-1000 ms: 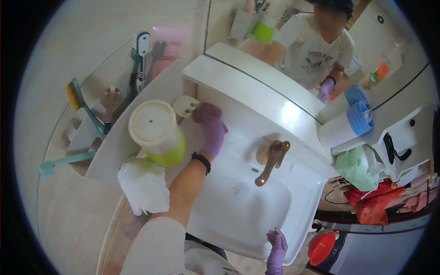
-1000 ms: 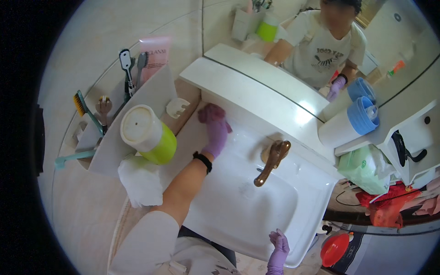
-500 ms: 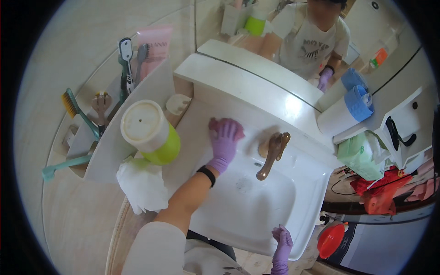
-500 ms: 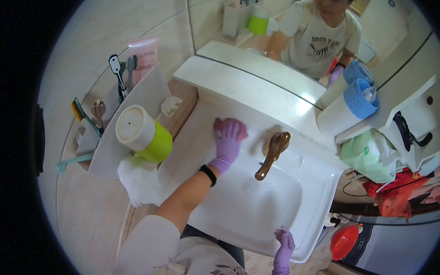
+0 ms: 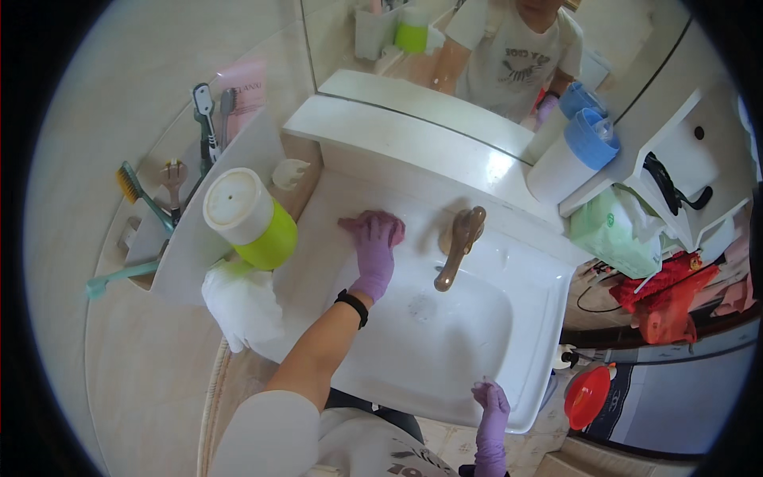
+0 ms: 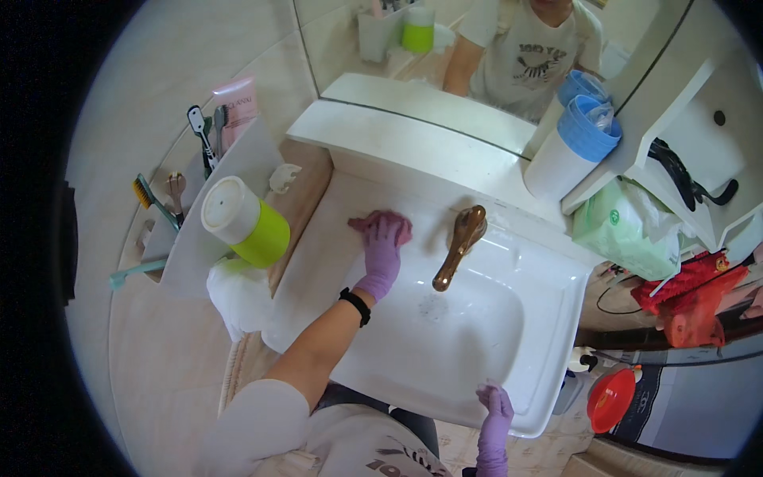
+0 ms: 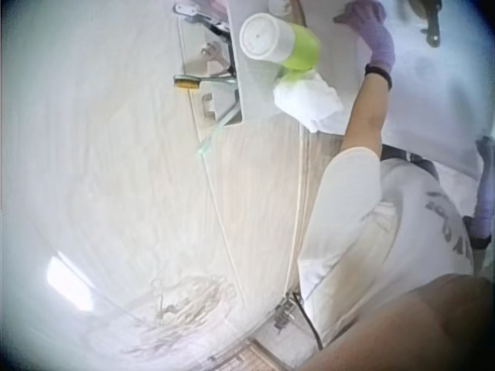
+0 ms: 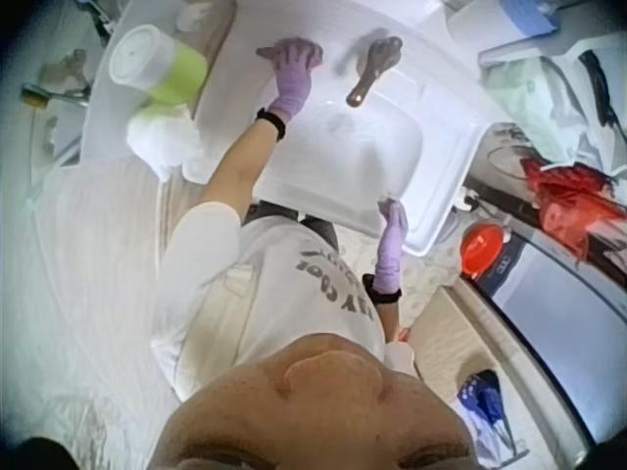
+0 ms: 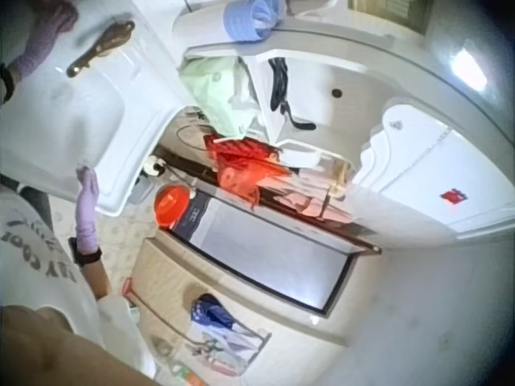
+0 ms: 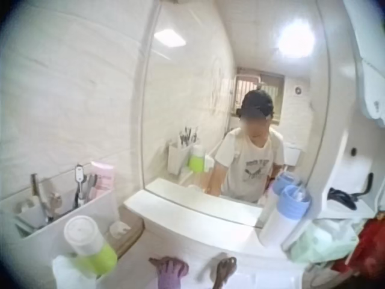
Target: The person wipes the bathroom sink, faucet, and mirror using a cloth, and rearranges various bottles of toiletries on the counter and shelves.
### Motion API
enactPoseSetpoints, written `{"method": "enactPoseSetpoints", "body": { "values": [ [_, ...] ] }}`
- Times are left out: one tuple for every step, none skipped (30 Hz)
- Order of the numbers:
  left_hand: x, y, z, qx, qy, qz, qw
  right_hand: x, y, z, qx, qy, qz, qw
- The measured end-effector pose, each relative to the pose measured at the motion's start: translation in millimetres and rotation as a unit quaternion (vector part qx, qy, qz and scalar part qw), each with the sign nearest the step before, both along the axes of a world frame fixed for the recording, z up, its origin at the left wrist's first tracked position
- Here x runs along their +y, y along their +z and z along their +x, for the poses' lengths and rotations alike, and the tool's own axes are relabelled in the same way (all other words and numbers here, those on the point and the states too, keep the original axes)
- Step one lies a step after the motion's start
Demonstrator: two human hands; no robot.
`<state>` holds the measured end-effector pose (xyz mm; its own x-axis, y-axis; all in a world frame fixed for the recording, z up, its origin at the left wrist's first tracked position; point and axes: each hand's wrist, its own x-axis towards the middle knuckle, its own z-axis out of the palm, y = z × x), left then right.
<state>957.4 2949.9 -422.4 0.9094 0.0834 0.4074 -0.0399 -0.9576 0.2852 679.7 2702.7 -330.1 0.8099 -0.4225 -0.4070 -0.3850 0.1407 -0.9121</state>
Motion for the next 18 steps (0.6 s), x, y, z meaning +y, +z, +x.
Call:
{"method": "enactPoseSetpoints", "body": {
  "values": [
    [0.6, 0.2, -5.7, -0.004, -0.003, -0.001, 1.000, 3.2, 4.0, 7.5, -0.011, 0.021, -0.003, 1.000],
    [2.9, -4.8, -11.8, 0.001, -0.048, -0.006, 0.999, 7.8, 9.5, 18.0, -0.023, 0.049, -0.013, 0.998],
    [1.0, -7.9, -19.0, 0.007, -0.095, -0.012, 0.995, 11.6, 17.3, 31.8, -0.033, 0.075, -0.026, 0.996],
    [-4.5, -8.9, -31.1, 0.004, -0.101, -0.013, 0.995, 19.2, 30.5, 48.4, -0.047, 0.095, -0.039, 0.994],
    [-11.7, -8.0, -45.0, 0.044, -0.104, -0.053, 0.992, 29.2, 44.7, 68.0, -0.061, 0.115, -0.052, 0.990],
    [-15.5, -2.3, -53.7, 0.083, -0.105, -0.092, 0.987, 38.0, 55.4, 90.1, -0.079, 0.137, -0.044, 0.987],
    [-21.9, 20.5, -63.4, 0.118, -0.168, -0.187, 0.961, 41.9, 64.3, 110.5, -0.093, 0.150, -0.040, 0.983],
    [-22.2, 22.7, -67.5, 0.114, -0.171, -0.187, 0.961, 50.0, 67.7, 132.2, -0.096, 0.170, -0.106, 0.975],
    [-25.1, 18.2, -71.6, 0.179, -0.182, -0.447, 0.857, 57.2, 68.8, 153.5, -0.097, 0.187, -0.171, 0.962],
    [-29.4, 15.0, -73.5, 0.233, -0.179, -0.670, 0.681, 67.0, 78.2, 171.6, -0.100, 0.191, -0.211, 0.953],
    [-19.5, 12.4, -74.9, 0.467, -0.075, -0.715, 0.515, 77.0, 84.3, 187.4, -0.100, 0.195, -0.250, 0.943],
    [-29.9, 18.6, -77.2, 0.475, -0.084, -0.711, 0.512, 78.5, 87.3, 201.2, -0.103, 0.207, -0.262, 0.937],
    [-39.7, 28.4, -82.1, 0.434, -0.052, -0.723, 0.535, 79.2, 85.6, 213.7, -0.106, 0.221, -0.272, 0.930],
    [-46.3, 33.9, -87.4, 0.388, -0.018, -0.734, 0.557, 80.1, 82.5, 222.2, -0.104, 0.215, -0.274, 0.932],
    [-44.5, 28.4, -86.3, 0.378, -0.039, -0.764, 0.521, 86.0, 79.7, 229.9, -0.086, 0.216, -0.325, 0.917],
    [-42.5, 22.5, -87.2, 0.379, -0.039, -0.763, 0.523, 88.5, 77.7, 236.8, -0.068, 0.217, -0.375, 0.899],
    [-41.7, 23.8, -88.3, 0.397, -0.047, -0.773, 0.494, 87.6, 75.7, 244.4, -0.066, 0.214, -0.374, 0.900],
    [-41.8, 25.1, -89.2, 0.414, -0.055, -0.781, 0.464, 85.4, 73.8, 251.3, -0.070, 0.209, -0.352, 0.910]
  ]
}}
